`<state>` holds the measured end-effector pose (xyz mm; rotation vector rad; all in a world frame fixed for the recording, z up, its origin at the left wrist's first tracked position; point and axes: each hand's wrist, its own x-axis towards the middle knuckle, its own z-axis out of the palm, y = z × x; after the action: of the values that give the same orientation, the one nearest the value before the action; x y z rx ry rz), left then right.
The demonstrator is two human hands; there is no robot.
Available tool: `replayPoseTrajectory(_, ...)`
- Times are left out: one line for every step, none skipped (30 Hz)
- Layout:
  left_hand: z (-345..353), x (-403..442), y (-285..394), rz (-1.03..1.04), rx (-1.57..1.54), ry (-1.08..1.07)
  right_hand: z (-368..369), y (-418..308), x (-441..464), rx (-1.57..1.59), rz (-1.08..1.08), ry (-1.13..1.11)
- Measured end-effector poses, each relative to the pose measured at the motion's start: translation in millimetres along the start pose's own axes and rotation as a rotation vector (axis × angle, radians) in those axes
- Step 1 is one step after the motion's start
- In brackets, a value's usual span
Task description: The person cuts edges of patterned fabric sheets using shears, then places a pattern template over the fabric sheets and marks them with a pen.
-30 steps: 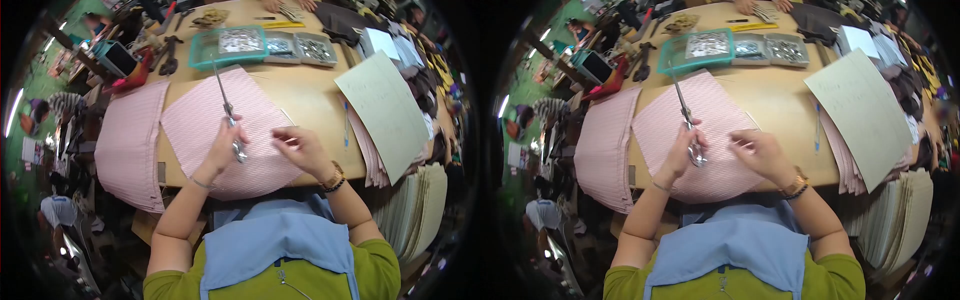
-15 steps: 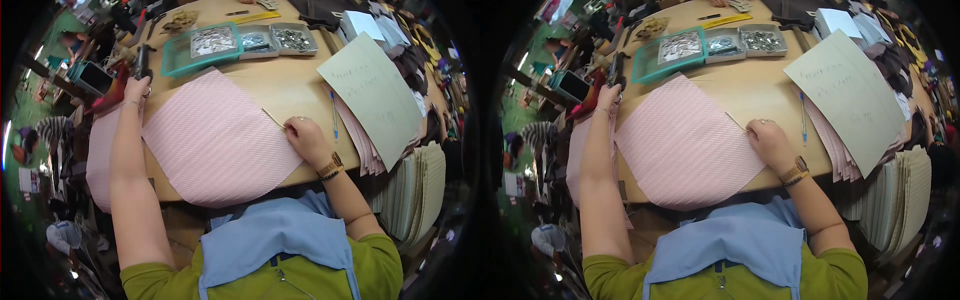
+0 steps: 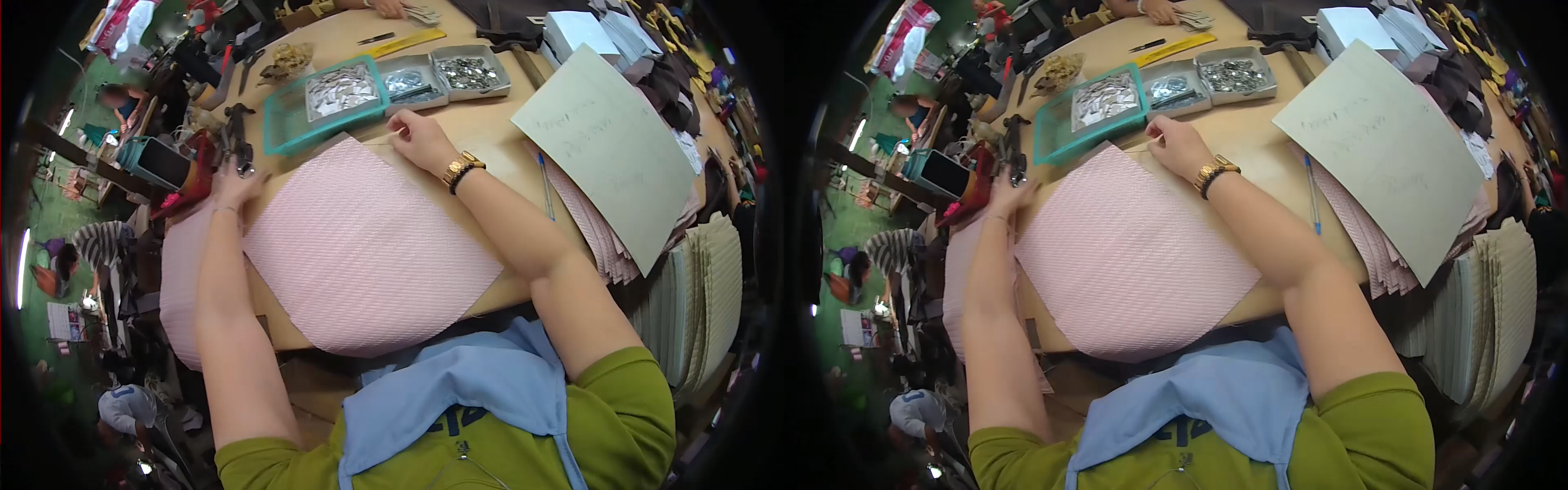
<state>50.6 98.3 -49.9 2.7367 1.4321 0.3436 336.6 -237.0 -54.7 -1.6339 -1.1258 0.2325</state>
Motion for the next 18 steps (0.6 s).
replayPoseTrajectory(-7, -19, 14, -0.03, 0.176, -0.036, 6, 5, 5, -0.085, -0.014, -0.018)
replayPoseTrajectory(-7, -23, 12, -0.084, 0.099, -0.076, 9, 10, 10, -0.167, -0.034, -0.039)
replayPoseTrajectory(-7, -29, 12, -0.137, 0.017, -0.116, 10, 10, 12, -0.252, -0.054, -0.06)
replayPoseTrajectory(-8, -33, 12, -0.153, 0.06, -0.098, 11, 10, 13, -0.27, -0.099, -0.065)
replayPoseTrajectory(-14, -35, 8, -0.15, 0.054, -0.097, 12, 11, 12, -0.331, -0.128, -0.1)
replayPoseTrajectory(-17, -37, 9, -0.137, 0.041, -0.104, 7, 9, 7, -0.402, -0.146, -0.132)
replayPoseTrajectory(-16, -37, 12, -0.116, 0.021, -0.112, -1, 9, 0, -0.482, -0.159, -0.161)
replayPoseTrajectory(-16, -35, 11, -0.115, -0.007, -0.119, -9, 9, -8, -0.462, -0.152, -0.181)
replayPoseTrajectory(-11, -29, 5, -0.118, 0.03, -0.028, -22, 1, -24, -0.373, -0.086, -0.215)
replayPoseTrajectory(-5, -25, -2, -0.124, 0.065, 0.06, -38, -15, -45, -0.282, -0.019, -0.249)
replayPoseTrajectory(2, -20, -7, -0.15, 0.096, 0.163, -61, -37, -69, -0.287, -0.015, -0.342)
replayPoseTrajectory(9, -17, -8, -0.181, 0.122, 0.262, -91, -62, -94, -0.293, -0.01, -0.439)
replayPoseTrajectory(13, -14, -8, -0.144, 0.131, 0.305, -123, -83, -121, -0.268, 0.044, -0.601)
replayPoseTrajectory(-10, -35, 22, -0.114, 0.059, 0.325, -157, -103, -148, -0.333, 0.113, -0.722)
replayPoseTrajectory(-22, -48, 36, 0.035, -0.038, 0.376, -186, -128, -165, -0.303, 0.428, -0.711)
replayPoseTrajectory(-27, -63, 51, 0.177, -0.065, 0.404, -211, -144, -178, -0.266, 0.739, -0.679)
replayPoseTrajectory(-35, -83, 63, 0.436, -0.152, 0.356, -235, -141, -193, -0.279, 0.782, -0.496)
replayPoseTrajectory(-42, -104, 72, 0.697, -0.233, 0.307, -255, -134, -209, -0.287, 0.816, -0.312)
